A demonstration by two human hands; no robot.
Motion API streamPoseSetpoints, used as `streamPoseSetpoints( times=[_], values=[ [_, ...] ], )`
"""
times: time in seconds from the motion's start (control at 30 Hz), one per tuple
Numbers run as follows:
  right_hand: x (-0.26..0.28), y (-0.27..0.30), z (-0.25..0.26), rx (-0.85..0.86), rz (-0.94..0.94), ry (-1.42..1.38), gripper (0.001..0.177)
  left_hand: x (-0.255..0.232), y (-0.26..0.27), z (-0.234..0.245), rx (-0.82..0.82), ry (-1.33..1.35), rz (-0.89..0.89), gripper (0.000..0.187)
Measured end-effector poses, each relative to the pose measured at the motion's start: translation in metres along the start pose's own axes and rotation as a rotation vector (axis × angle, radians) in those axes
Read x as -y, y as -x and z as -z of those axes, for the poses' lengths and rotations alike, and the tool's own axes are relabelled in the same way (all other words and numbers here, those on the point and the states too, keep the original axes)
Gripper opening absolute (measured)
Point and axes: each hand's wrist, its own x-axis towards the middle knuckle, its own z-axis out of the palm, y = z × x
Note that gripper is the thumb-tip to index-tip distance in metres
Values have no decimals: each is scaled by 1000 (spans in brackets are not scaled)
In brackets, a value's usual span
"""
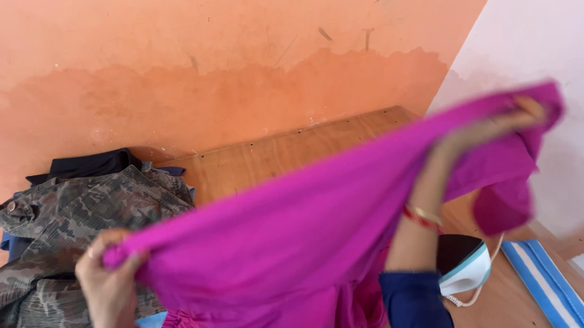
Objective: The person irons a pair of magenta pants on a wooden table. They smooth the fabric, use a white and blue iron to press the garment, fold the pants in half, and iron the folded edges. The person then folds the pants again and irons the final folded stack before placing it aside.
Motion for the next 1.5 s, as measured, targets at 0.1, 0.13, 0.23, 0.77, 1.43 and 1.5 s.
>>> streamPoseSetpoints(
  times=[0.1, 0.13, 0.23, 0.77, 1.43, 1.5],
  values=[
    [-81, 53, -68, 190, -183, -331, 39, 42, -54, -20, -80, -255, -148, 24],
    [-106, 76, -81, 369, -578, -545, 33, 56, -73, -31, -119, -289, -107, 27],
    [-152, 152, -47, 1043, -317, 315, 50, 93, -91, -45, -169, -641, -229, 44],
    [-120, 246, 131, 1540, -406, 1298, 66, 141, 75, -57, 349, -1335, -203, 77],
    [-15, 349, 107, 1807, 42, 691, 61, 189, 11, -93, 450, -1426, -70, 76],
    [-22, 348, 111, 1911, 48, 822, 60, 212, 2, -79, 439, -1411, -49, 79]
  ],
)
